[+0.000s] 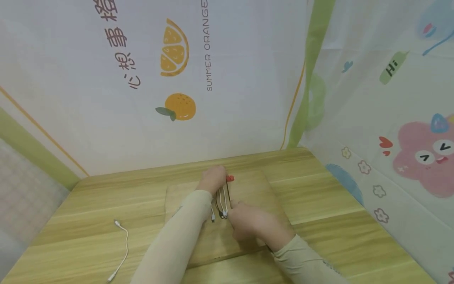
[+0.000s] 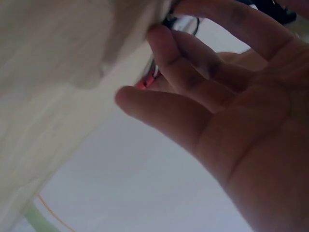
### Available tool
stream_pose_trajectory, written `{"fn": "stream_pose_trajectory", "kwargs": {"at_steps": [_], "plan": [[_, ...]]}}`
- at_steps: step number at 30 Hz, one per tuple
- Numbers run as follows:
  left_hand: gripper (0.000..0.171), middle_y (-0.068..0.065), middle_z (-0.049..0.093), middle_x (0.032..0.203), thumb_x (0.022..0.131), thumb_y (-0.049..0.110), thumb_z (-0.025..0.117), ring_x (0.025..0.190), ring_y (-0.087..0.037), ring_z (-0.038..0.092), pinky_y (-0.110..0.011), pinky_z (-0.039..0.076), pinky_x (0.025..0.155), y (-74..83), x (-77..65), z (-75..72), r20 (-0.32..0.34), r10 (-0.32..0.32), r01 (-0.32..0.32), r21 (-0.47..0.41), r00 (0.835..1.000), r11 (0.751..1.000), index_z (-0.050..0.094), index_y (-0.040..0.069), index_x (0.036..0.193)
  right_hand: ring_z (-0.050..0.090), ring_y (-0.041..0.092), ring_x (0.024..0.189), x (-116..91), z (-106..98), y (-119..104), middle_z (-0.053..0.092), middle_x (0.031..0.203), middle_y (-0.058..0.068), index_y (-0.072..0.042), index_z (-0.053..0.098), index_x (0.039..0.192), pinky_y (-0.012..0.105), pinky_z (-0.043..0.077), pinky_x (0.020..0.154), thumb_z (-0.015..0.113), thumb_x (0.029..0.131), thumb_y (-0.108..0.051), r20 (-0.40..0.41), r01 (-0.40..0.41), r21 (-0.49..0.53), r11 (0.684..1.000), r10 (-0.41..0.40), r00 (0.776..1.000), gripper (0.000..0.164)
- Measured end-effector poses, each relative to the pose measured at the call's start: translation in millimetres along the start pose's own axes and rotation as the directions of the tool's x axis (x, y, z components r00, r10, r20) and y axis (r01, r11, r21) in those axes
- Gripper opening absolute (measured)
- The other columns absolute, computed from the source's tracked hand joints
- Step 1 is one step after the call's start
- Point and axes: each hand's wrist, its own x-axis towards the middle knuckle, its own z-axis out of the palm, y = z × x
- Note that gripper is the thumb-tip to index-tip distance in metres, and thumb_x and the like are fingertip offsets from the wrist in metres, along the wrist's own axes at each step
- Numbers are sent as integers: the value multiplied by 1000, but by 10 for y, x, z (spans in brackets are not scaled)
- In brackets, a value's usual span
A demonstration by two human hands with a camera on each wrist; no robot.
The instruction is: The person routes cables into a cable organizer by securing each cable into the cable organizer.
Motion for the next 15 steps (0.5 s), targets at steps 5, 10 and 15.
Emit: {"fn": "stream_pose_trajectory", "kwargs": {"at_steps": [5,10,15], "plan": [[32,-7,70,94,105,25,67,78,-22,56,-40,57,75,-35,1,-1,9,36,-36,15,999,999,61,14,75,46,9,71,10,-53,9,53,85,-2,-13,57,64,25,44,61,76,79,-7,12,13,37,999,-14,1000,26],[20,-7,70,97,106,22,65,81,-21,56,-36,53,75,-111,24,4,55,69,-69,-2,996,998,67,11,89,44,8,67,5,-63,18,52,82,-1,-12,57,61,25,41,58,77,79,-9,-2,33,73,997,-33,999,27],[21,-13,73,120,102,4,60,100,-27,67,-40,57,87,-161,-8,-47,105,91,-88,-35,990,996,72,4,120,47,9,69,4,-70,12,58,92,3,-11,58,63,26,45,60,80,82,-15,11,2,92,996,-3,1000,29]]}}
